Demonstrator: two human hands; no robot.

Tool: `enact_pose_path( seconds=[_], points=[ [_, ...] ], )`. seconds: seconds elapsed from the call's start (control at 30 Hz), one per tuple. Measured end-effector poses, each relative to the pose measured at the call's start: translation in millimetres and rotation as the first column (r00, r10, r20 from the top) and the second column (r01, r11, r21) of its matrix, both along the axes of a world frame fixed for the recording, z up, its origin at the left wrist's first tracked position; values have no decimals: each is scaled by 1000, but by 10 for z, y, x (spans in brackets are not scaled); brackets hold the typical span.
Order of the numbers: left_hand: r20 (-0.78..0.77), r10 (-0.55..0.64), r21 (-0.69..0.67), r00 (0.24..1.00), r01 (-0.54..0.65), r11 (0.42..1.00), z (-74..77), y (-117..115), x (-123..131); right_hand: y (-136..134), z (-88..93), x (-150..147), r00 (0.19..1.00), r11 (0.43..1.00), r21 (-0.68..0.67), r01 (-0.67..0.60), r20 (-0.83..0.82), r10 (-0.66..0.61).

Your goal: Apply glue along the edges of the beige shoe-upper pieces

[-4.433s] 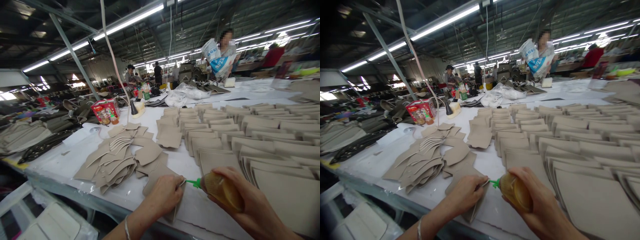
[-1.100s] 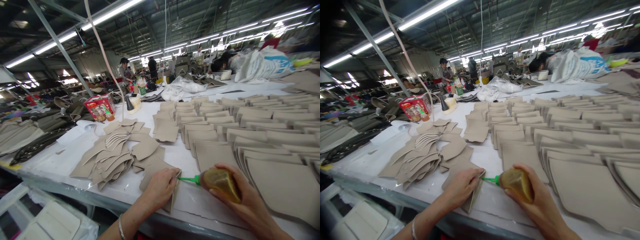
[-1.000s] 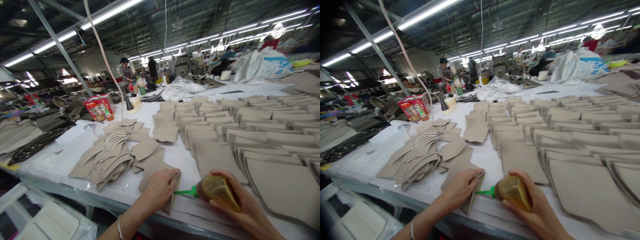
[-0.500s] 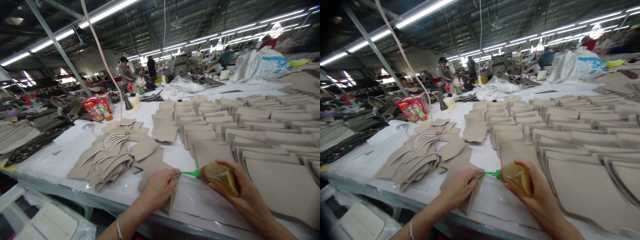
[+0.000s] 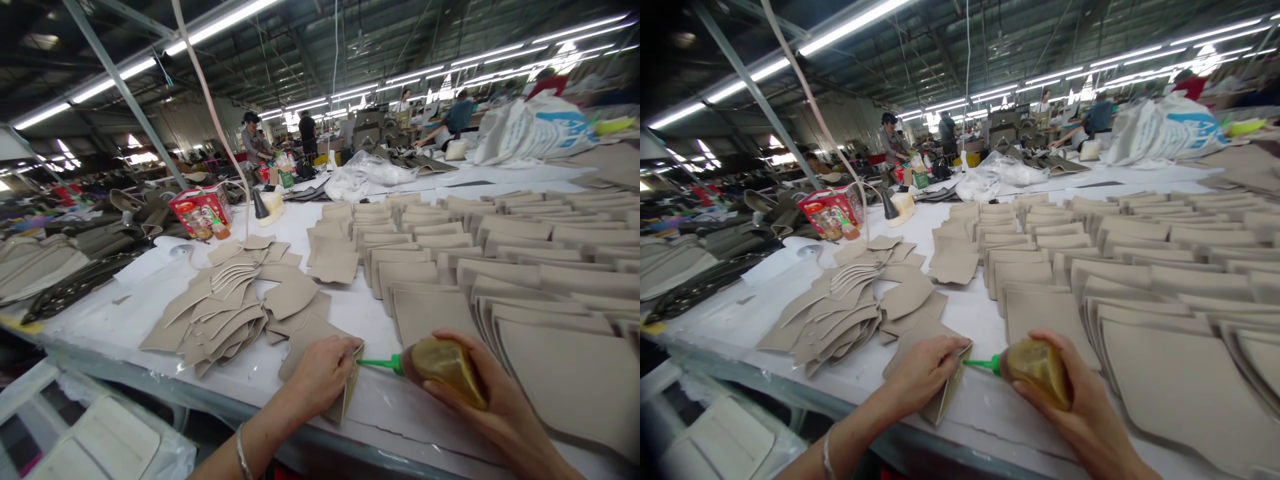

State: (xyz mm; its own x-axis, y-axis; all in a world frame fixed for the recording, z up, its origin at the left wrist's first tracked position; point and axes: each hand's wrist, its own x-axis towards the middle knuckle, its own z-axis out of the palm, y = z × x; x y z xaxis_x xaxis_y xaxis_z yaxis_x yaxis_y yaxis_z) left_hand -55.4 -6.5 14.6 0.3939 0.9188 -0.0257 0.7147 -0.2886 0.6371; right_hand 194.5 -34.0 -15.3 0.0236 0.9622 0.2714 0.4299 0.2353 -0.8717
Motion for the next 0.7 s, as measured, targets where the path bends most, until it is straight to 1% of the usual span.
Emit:
enact_pose_path(
  seconds=[0.07, 0.17, 0.23, 0.37, 0.57, 0.7],
  points=[
    [1, 0, 8, 1000, 0, 1000, -2, -2, -2, -27, 14, -28, 999, 999, -32, -9, -31, 8],
    [-1, 4, 10, 1000, -4, 1000, -10, -1, -7, -54, 13, -48, 999, 998, -55, 8, -38, -10],
    [-2, 10, 7, 1000, -10, 1000, -17, 2, -11, -91, 7, -69, 999, 998, -69, -5, -46, 1],
    [-4, 14, 6, 1000, -14, 1000, -32, 2, -12, -215, 39, -158, 990, 993, -108, -44, -141, 28],
    [-1, 28, 12, 1000, -28, 1000, -44, -13, -9, -284, 87, -223, 987, 988, -153, 20, -152, -44],
    [9, 27, 16, 1000, -28, 999, -47, -14, -16, -304, 73, -219, 972, 981, -191, -44, -234, -2]
  ],
)
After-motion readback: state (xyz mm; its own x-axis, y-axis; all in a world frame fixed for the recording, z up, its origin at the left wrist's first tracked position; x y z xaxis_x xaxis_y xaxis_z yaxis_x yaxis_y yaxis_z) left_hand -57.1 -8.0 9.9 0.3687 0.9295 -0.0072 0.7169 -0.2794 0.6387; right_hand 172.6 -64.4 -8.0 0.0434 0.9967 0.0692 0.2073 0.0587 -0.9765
